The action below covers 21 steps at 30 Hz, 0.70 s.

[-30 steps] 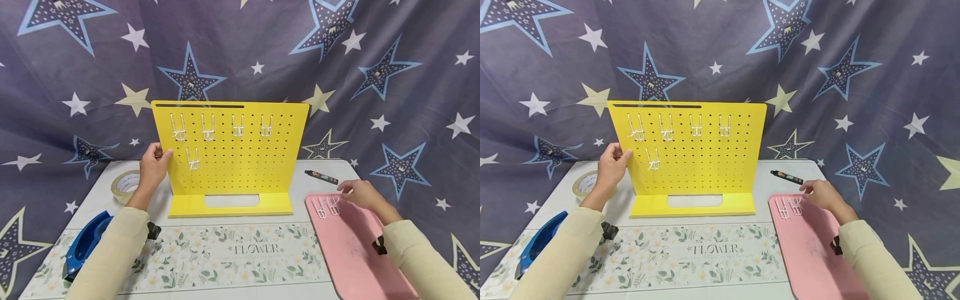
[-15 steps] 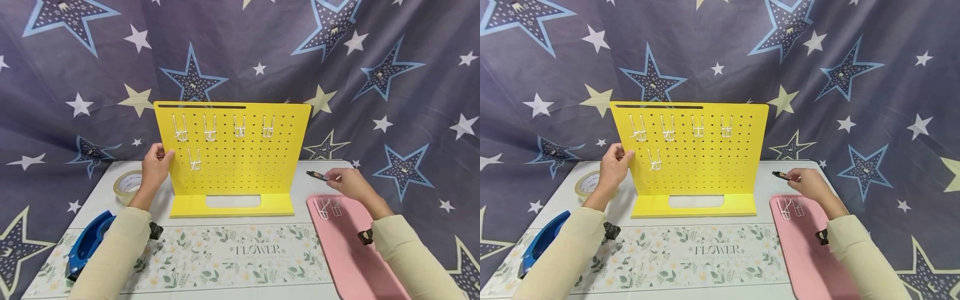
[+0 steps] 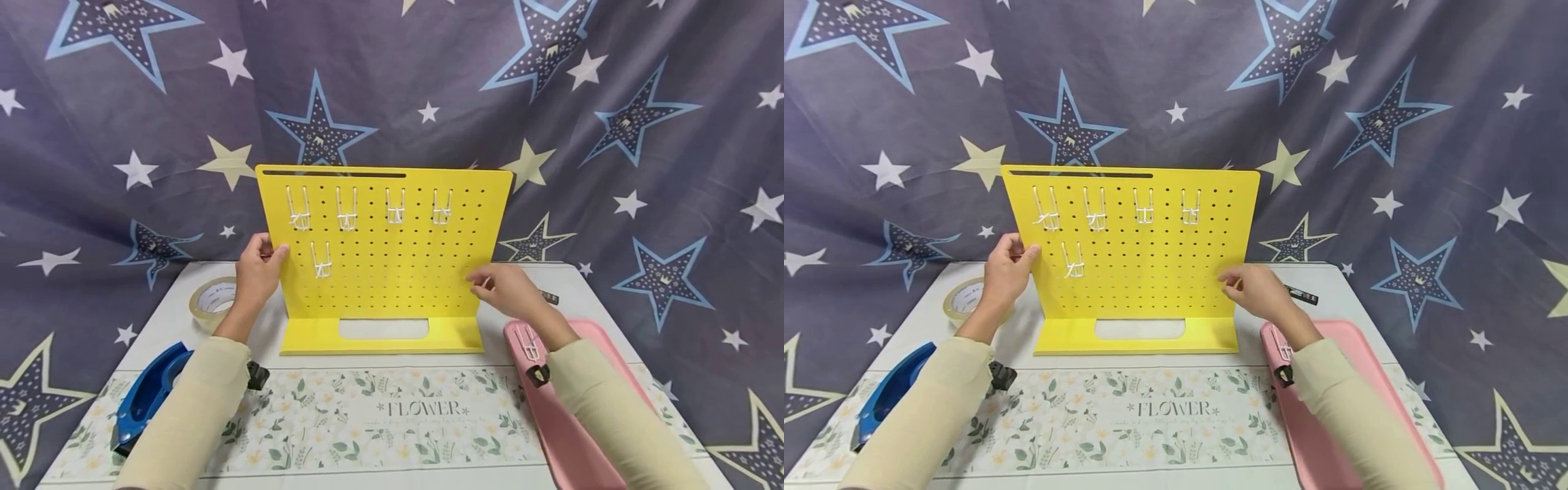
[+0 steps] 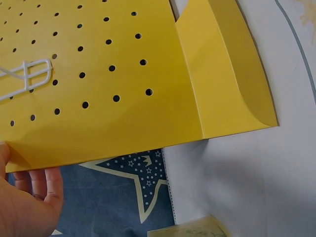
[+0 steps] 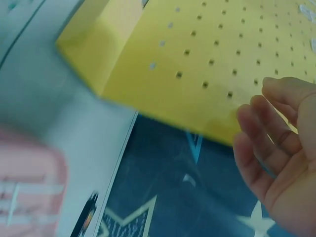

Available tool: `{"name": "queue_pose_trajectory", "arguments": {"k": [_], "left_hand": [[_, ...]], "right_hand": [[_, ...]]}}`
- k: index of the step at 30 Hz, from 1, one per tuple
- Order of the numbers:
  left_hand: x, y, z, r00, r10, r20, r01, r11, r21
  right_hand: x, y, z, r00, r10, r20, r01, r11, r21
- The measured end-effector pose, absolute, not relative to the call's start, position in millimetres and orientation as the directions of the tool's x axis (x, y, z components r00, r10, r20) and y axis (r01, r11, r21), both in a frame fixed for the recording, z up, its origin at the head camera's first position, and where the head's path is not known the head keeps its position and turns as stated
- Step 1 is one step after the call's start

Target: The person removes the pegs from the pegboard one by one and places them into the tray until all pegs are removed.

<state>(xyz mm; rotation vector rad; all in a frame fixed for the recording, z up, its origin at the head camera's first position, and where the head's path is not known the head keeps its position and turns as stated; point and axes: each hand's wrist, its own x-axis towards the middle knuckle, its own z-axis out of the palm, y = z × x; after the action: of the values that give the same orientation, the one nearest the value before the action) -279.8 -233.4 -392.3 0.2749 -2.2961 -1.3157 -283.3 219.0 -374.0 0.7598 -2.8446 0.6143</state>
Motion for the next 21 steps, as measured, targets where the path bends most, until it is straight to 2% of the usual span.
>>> {"name": "queue_pose_trajectory", "arguments": {"k": [14,21], "left_hand": [[-279,-234,-392,-0.874,-0.391,0.29,0.05,0.52,0.853],[-279,-234,-391,-0.87,-0.393,0.297,0.054,0.524,0.85]], "right_hand": [[-289,125,-379,-0.801,-0.481,0.355,-0.593,0.719,-0.363],[-286,77,-384,-0.751,-0.491,0.441,-0.644,0.693,-0.325]]}}
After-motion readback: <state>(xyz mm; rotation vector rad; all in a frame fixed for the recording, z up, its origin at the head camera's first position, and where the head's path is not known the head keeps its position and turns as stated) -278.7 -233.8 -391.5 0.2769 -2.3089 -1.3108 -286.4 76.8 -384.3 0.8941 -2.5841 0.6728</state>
